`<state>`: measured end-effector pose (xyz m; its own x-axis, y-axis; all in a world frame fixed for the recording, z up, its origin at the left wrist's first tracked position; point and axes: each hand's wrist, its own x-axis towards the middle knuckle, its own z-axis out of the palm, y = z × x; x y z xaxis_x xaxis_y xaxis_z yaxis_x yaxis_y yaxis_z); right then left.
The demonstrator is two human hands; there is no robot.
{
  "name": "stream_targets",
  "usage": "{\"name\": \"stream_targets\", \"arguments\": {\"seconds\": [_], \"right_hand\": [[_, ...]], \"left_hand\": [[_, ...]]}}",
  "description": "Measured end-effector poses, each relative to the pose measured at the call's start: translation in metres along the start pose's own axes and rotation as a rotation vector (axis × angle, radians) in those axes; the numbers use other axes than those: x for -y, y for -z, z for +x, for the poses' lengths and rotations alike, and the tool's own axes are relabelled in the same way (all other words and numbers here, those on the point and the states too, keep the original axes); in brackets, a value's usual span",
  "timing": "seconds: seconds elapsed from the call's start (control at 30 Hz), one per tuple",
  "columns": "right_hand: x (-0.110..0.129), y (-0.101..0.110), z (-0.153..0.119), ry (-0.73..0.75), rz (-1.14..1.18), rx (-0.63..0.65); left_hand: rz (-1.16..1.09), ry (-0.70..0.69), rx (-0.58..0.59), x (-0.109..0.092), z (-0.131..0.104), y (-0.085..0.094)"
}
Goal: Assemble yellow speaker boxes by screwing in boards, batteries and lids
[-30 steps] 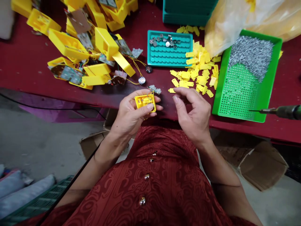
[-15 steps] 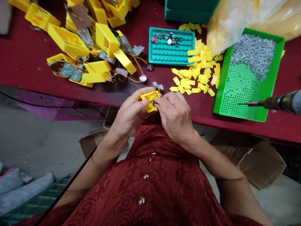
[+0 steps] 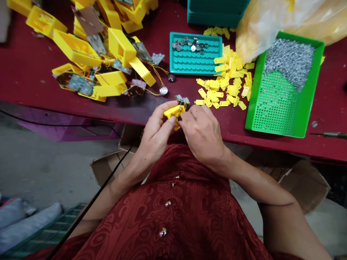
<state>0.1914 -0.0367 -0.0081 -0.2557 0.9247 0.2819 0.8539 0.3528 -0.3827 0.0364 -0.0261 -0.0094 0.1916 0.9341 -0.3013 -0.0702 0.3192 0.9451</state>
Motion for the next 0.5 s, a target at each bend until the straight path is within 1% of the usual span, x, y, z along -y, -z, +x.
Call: {"name": "stream_targets", "arguments": {"seconds": [0.1, 0.2, 0.33, 0.5], "right_hand": [[-0.004, 0.001, 0.003, 0.040, 0.036, -0.006], [-0.006, 0.001, 0.006, 0.046, 0.047, 0.001], [-0.006, 0.001, 0.007, 0.049, -0.006, 0.011], [-0.003, -0.001, 0.006, 0.068, -0.128, 0.004]], "left_hand": [[0.013, -0.030, -0.020, 0.000, 0.000, 0.000], [0.043, -0.068, -0.008, 0.006, 0.005, 0.002], [0.153, -0.160, 0.019, 0.014, 0.010, 0.004], [0.309, -0.267, 0.004, 0.015, 0.010, 0.003]]}}
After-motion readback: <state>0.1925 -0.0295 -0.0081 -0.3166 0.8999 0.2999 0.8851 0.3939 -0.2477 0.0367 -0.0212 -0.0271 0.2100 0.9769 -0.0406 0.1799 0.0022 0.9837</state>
